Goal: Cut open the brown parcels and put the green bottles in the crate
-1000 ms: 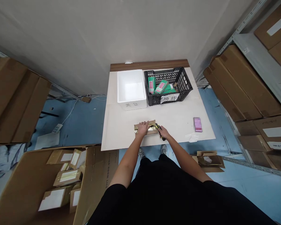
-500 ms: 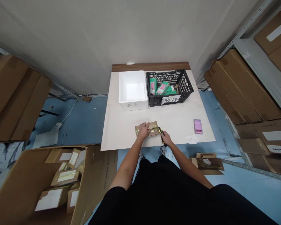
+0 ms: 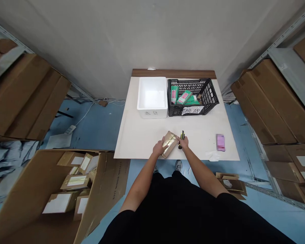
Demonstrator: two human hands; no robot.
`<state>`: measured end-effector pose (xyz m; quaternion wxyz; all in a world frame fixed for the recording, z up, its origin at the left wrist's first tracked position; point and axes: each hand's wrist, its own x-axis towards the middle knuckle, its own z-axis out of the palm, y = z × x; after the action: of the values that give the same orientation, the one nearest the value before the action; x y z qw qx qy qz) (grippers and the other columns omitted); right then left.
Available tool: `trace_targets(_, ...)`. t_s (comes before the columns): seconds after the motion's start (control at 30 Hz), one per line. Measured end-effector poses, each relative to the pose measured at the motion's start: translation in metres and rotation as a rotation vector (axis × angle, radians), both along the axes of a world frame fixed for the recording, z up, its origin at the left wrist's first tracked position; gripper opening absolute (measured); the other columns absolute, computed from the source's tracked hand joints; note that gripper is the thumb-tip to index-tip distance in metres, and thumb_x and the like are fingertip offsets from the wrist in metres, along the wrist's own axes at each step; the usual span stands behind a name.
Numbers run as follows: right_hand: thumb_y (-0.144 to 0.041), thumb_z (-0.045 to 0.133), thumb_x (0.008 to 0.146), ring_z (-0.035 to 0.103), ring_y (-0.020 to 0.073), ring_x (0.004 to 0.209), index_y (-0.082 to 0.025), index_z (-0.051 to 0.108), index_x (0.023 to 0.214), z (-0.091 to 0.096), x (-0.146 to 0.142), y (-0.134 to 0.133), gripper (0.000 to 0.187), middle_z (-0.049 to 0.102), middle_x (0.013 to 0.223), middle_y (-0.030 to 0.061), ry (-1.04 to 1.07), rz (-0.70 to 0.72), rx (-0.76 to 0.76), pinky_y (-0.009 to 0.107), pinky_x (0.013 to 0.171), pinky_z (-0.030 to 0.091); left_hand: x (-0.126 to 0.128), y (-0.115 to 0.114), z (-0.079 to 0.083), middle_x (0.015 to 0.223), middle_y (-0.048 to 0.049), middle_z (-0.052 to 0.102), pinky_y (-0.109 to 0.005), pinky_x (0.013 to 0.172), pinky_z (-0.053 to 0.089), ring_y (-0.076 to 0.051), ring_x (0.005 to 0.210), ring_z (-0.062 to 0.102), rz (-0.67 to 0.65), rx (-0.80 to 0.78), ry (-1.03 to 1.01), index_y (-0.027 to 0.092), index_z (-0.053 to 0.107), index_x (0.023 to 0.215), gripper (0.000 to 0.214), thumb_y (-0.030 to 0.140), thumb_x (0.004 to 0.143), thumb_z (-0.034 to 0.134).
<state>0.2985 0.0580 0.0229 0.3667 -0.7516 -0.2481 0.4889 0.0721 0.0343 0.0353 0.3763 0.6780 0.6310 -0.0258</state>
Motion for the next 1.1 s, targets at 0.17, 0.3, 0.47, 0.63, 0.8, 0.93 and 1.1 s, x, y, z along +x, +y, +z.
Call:
trace_targets(0.17,-0.057,0.07,0.094,0.079,0.0241,0.077,-0.025,0.052,0.095,-0.005,-0.009,-0.04,0.037,0.073,0.077,0.0042,0.311,-0.153,-0.021,0.032,0.065,0.064,0.003,-0.004,-0.007,0.14,-0.0154,0.065,-0.036,0.094,0.051,-0.032,0.122,0.069,0.093,0.013,0.012,0.035,0.014,0.174,0.084,0.066,0.104,0.047)
trace_targets(0.3,-0.053,0.075,0.092,0.078,0.0262,0.111,-0.026,0.056,0.105,0.003,-0.045,-0.038,0.035,0.078,0.105,0.0085,0.451,-0.108,0.049,0.038,0.079,0.068,-0.014,0.007,-0.015,0.151,-0.0196,0.061,-0.039,0.103,0.05,-0.033,0.135,0.064,0.221,0.019,-0.08,0.026,0.013,0.175,0.085,0.064,0.105,0.044)
trace_targets(0.47,-0.053,0.076,0.091,0.075,0.0269,0.116,-0.027,0.059,0.108,0.023,-0.097,0.004,0.035,0.078,0.116,0.0114,0.515,0.108,0.075,0.04,0.081,0.068,-0.07,0.011,-0.026,0.164,-0.0183,0.052,-0.046,0.116,0.045,-0.033,0.153,0.049,0.46,0.008,-0.13,0.02,0.043,0.165,0.07,0.059,0.11,0.029)
trace_targets(0.63,-0.057,0.073,0.09,0.077,0.0227,0.099,-0.025,0.059,0.099,0.024,-0.117,0.005,0.036,0.078,0.101,0.0075,0.308,0.046,0.073,0.029,0.074,0.064,-0.116,-0.01,-0.042,0.148,-0.0131,0.069,-0.04,0.108,0.054,-0.031,0.134,0.067,0.459,-0.144,-0.314,0.02,0.057,0.154,0.062,0.055,0.103,0.052)
trace_targets(0.8,-0.057,0.071,0.088,0.077,0.0224,0.088,-0.023,0.061,0.093,0.011,-0.119,-0.027,0.036,0.076,0.087,0.0051,0.133,0.126,-0.083,0.028,0.069,0.061,-0.104,-0.019,-0.056,0.14,-0.0103,0.075,-0.04,0.107,0.056,-0.027,0.128,0.071,0.56,-0.151,-0.57,0.02,0.064,0.147,0.052,0.044,0.102,0.058)
trace_targets(0.93,-0.062,0.069,0.088,0.078,0.0229,0.096,-0.023,0.062,0.096,0.015,-0.113,-0.031,0.04,0.078,0.092,0.0053,0.035,0.102,0.006,0.027,0.074,0.061,-0.076,-0.014,-0.058,0.142,-0.014,0.073,-0.038,0.105,0.058,-0.025,0.126,0.072,0.6,-0.157,-0.715,0.017,0.063,0.148,0.05,0.045,0.107,0.052)
trace_targets(1.1,-0.055,0.071,0.092,0.078,0.0228,0.099,-0.024,0.065,0.108,0.038,-0.115,-0.014,0.035,0.081,0.111,0.0087,0.24,0.132,0.088,0.03,0.072,0.065,-0.061,-0.007,-0.059,0.147,-0.0143,0.069,-0.037,0.099,0.06,-0.023,0.126,0.072,0.635,-0.173,-0.623,0.024,0.046,0.162,0.056,0.043,0.11,0.047)
